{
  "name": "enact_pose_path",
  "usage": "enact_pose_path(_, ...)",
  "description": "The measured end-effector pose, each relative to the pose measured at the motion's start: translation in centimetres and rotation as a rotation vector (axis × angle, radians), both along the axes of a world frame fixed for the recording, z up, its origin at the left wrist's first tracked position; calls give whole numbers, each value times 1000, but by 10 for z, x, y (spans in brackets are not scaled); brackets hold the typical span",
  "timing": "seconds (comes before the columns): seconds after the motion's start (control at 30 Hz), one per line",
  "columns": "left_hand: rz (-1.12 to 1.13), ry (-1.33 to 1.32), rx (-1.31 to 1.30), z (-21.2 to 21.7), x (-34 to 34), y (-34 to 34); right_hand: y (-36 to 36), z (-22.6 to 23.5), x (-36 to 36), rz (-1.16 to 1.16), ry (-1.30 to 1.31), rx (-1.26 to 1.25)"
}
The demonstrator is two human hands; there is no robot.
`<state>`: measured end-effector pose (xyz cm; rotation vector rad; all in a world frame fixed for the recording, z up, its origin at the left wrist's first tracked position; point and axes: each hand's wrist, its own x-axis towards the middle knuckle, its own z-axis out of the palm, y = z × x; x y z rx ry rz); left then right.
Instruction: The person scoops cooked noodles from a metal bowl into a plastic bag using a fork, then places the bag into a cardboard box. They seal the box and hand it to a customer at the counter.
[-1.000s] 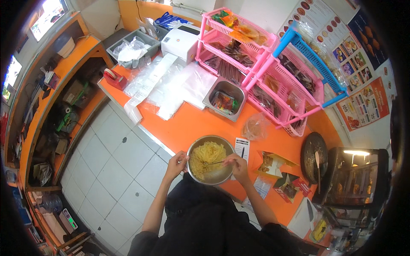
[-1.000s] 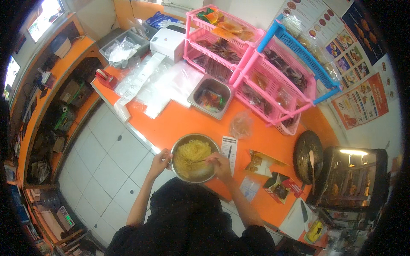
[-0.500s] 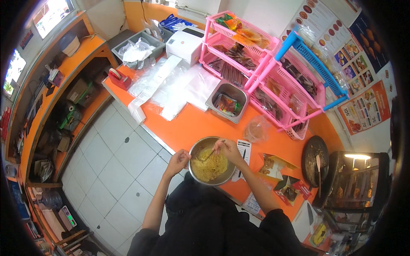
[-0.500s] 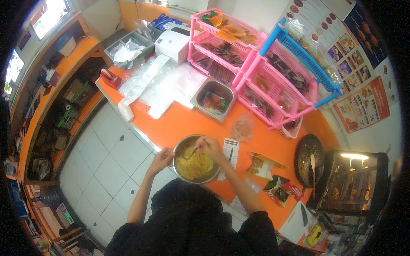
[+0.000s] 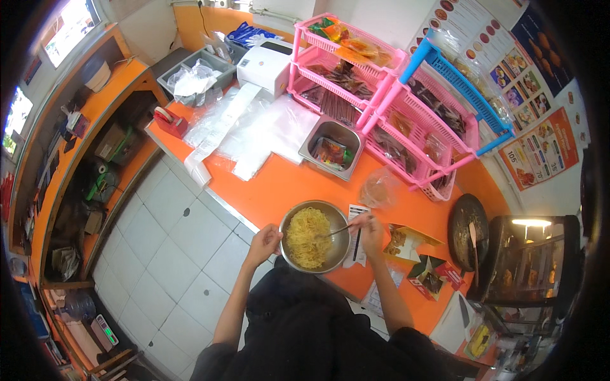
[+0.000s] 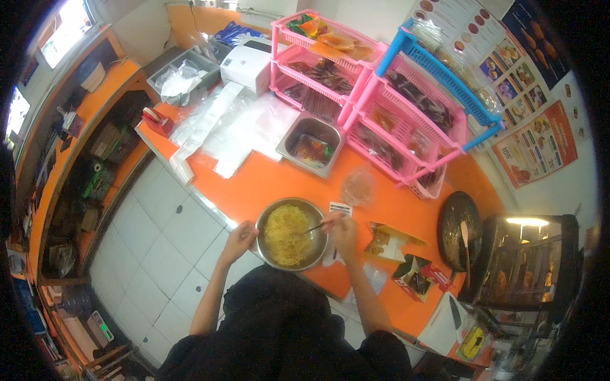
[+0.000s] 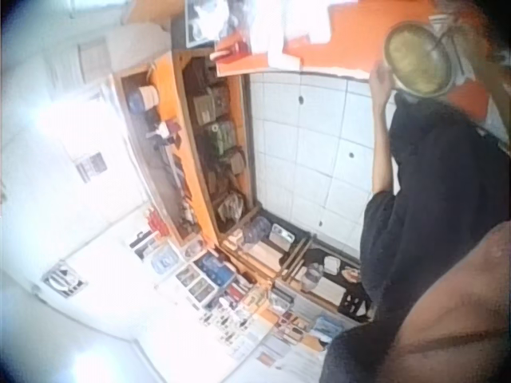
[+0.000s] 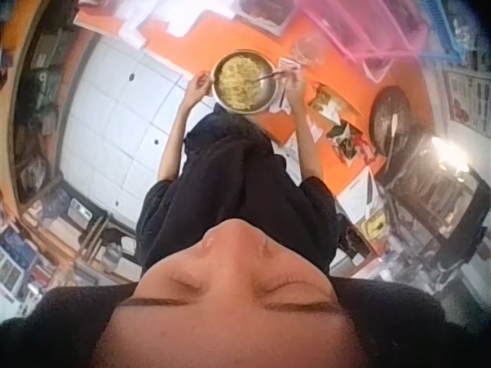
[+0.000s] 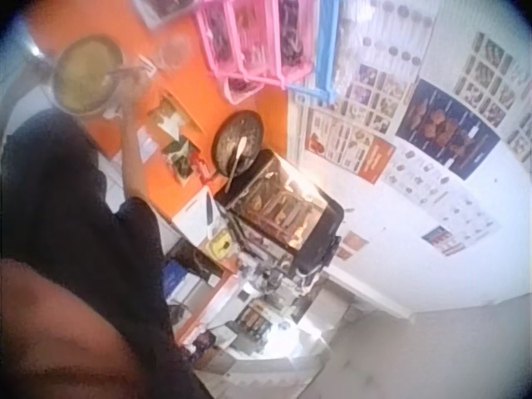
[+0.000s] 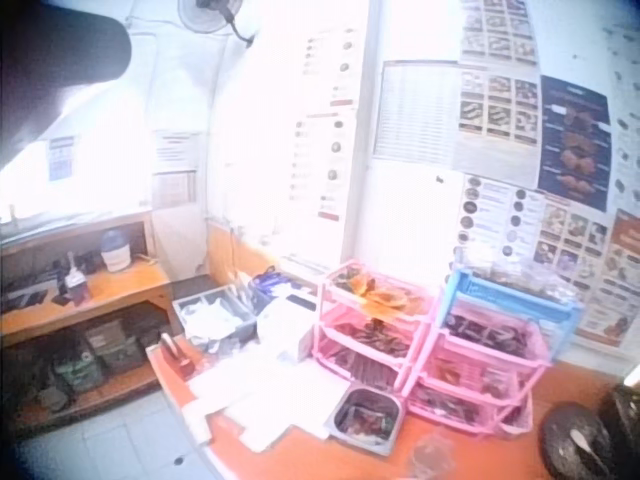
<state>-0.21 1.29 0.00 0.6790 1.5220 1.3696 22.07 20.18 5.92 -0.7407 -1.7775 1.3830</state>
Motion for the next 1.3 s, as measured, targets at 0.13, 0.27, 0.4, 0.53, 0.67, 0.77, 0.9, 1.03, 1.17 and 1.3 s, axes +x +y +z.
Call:
enact_pose_path(0.13,-5,-98,-6,9,6,-4,3,-27,6,-250,5,12)
enact_pose_path(0.27,-21,-143,17,6,16,-3,-30,-65,-12,-350,-87,-259)
enact_pose_path(0.4,-26,-177,-27,10,17,-14,-30,-85,3,-424,-10,-485)
enact_pose_path(0.53,-33,-190,-33,6,15,-17,-22,-76,18,-431,147,-614)
enact_pose_path(0.67,-41,-197,-54,1,12,-20,-16,-54,28,-407,261,-702)
enact_pose_path(0.77,-26,-201,-57,-4,12,-21,-16,-30,34,-398,377,-728)
enact_pose_path(0.9,-9,-218,-56,-2,14,-23,-11,11,37,-375,482,-623)
enact_pose_path(1.03,-32,-228,-64,-4,14,-22,-14,46,19,-389,290,-406)
enact_pose_path(1.17,-55,-227,-90,-5,14,-21,-38,82,-13,107,-114,474)
enact_pose_path(1.3,-12,-257,-77,-3,19,-20,-49,102,-6,-83,-5,606)
